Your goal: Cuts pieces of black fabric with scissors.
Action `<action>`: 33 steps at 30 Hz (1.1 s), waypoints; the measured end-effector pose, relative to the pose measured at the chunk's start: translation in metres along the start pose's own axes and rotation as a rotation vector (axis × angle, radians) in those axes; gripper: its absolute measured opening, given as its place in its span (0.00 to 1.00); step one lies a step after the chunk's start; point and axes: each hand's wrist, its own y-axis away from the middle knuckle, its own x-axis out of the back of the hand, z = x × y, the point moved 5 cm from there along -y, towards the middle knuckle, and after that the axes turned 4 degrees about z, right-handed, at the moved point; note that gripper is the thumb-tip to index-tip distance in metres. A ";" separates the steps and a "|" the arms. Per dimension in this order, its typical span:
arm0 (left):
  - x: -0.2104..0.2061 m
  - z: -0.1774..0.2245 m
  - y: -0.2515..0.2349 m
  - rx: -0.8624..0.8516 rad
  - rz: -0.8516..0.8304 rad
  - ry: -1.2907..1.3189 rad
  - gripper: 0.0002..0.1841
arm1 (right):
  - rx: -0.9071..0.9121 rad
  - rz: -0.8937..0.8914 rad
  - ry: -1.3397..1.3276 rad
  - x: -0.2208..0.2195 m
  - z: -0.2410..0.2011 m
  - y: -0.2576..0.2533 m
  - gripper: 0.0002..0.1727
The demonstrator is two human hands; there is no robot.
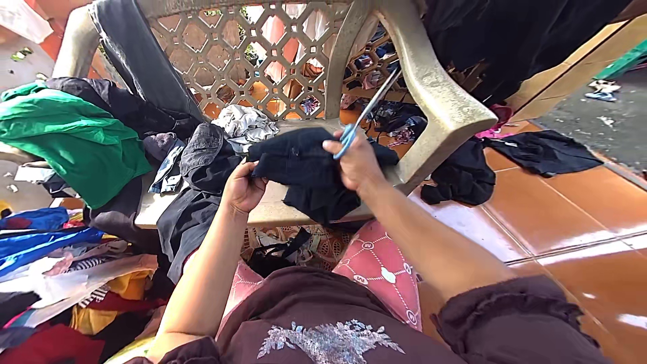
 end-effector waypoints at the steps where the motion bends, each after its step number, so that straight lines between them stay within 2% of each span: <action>1: -0.004 0.002 0.004 -0.054 -0.034 -0.022 0.17 | 0.165 -0.039 0.038 -0.002 -0.028 -0.011 0.24; 3: -0.005 -0.004 0.019 -0.082 -0.098 -0.079 0.15 | 0.413 -0.189 0.078 -0.014 -0.075 -0.023 0.23; 4: -0.003 -0.013 0.027 -0.050 -0.145 -0.110 0.13 | 0.476 -0.276 0.112 -0.021 -0.089 -0.026 0.23; 5: -0.001 -0.027 0.031 0.011 -0.217 -0.132 0.16 | 0.502 -0.352 0.162 -0.022 -0.095 -0.030 0.22; 6: 0.002 -0.043 0.034 0.079 -0.271 -0.139 0.23 | 0.491 -0.420 0.216 -0.019 -0.092 -0.034 0.22; 8: 0.013 -0.064 0.039 0.190 -0.222 -0.136 0.35 | 0.396 -0.505 0.319 -0.014 -0.063 -0.043 0.20; 9: 0.017 -0.073 0.039 0.233 -0.138 -0.133 0.34 | 0.328 -0.508 0.374 -0.008 -0.044 -0.046 0.20; 11: 0.018 -0.085 0.034 0.269 0.057 -0.191 0.20 | 0.175 -0.447 0.524 0.014 -0.006 -0.044 0.22; 12: 0.018 -0.087 0.033 0.275 0.148 -0.240 0.18 | 0.109 -0.394 0.607 0.026 0.011 -0.040 0.23; 16: 0.007 -0.090 0.040 0.324 0.211 -0.361 0.17 | -0.146 -0.188 0.808 0.078 0.071 -0.019 0.28; 19: -0.002 -0.089 0.044 0.331 0.201 -0.460 0.15 | -0.294 -0.083 0.740 0.105 0.094 0.018 0.31; 21: -0.008 -0.087 0.046 0.308 0.114 -0.577 0.14 | -0.276 -0.030 0.659 0.110 0.091 0.048 0.27; 23: -0.015 -0.087 0.046 0.272 0.029 -0.629 0.12 | -0.184 -0.054 0.522 0.107 0.079 0.081 0.20; 25: -0.022 -0.087 0.047 0.226 -0.058 -0.627 0.14 | -0.151 -0.213 0.343 0.100 0.068 0.114 0.21; 27: -0.028 -0.086 0.048 0.209 -0.097 -0.593 0.17 | -0.243 -0.428 0.189 0.093 0.064 0.145 0.33; 29: -0.033 -0.084 0.051 0.241 -0.127 -0.542 0.18 | -0.333 -0.597 0.104 0.087 0.066 0.166 0.36; 31: -0.035 -0.083 0.051 0.287 -0.180 -0.507 0.19 | -0.367 -0.668 0.085 0.088 0.070 0.175 0.36; 33: -0.036 -0.080 0.050 0.317 -0.233 -0.495 0.21 | -0.368 -0.668 0.131 0.094 0.073 0.173 0.34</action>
